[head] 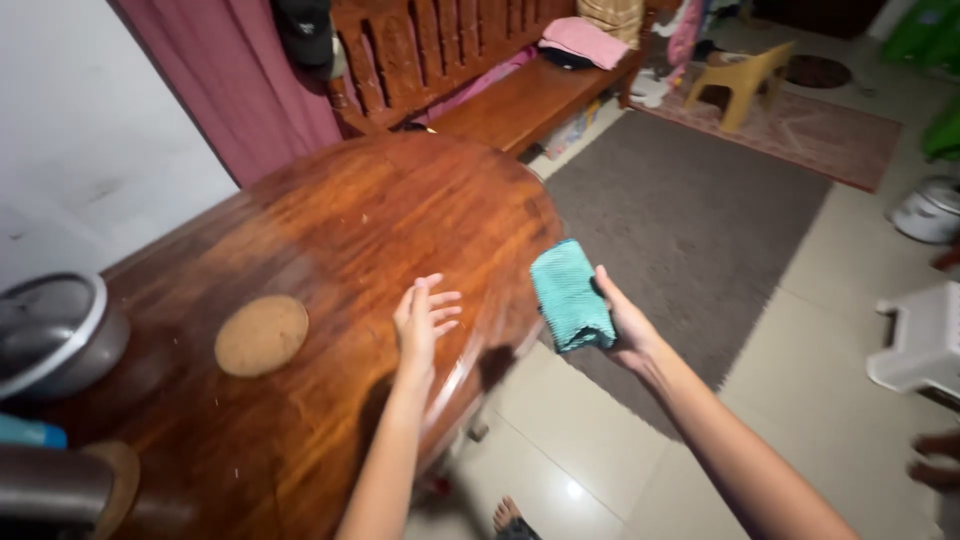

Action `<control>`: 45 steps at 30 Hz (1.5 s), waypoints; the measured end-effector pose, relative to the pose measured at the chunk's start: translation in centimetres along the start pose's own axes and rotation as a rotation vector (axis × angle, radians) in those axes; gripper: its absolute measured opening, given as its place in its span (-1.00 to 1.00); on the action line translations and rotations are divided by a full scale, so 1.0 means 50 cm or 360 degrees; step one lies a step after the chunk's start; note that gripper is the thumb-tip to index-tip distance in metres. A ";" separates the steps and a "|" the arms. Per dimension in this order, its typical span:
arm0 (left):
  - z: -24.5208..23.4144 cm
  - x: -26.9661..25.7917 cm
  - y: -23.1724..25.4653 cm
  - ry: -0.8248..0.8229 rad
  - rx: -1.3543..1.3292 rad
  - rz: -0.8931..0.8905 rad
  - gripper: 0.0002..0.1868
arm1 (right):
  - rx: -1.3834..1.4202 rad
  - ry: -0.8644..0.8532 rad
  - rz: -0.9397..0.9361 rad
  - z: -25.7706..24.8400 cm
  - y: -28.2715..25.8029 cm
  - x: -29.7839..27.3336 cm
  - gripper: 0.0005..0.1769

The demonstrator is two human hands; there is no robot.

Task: Wiping down a wooden dining table with a damp cloth.

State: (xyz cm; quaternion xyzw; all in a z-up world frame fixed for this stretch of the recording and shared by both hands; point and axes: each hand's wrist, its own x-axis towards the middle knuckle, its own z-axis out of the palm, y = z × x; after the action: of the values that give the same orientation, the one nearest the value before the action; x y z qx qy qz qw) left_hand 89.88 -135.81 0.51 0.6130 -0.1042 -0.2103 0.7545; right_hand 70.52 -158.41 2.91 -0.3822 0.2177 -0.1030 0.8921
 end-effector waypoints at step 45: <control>-0.056 0.288 -0.160 0.1129 -0.0210 -0.0057 -0.41 | -0.2914 -0.0527 -0.1335 -0.089 0.260 0.754 -0.31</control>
State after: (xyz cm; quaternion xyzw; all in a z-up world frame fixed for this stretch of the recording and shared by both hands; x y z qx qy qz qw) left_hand 102.33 -141.05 -9.34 0.5995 0.1885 -0.0040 0.7778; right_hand 101.98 -165.54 -20.94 -0.9726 -0.0646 -0.1471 0.1682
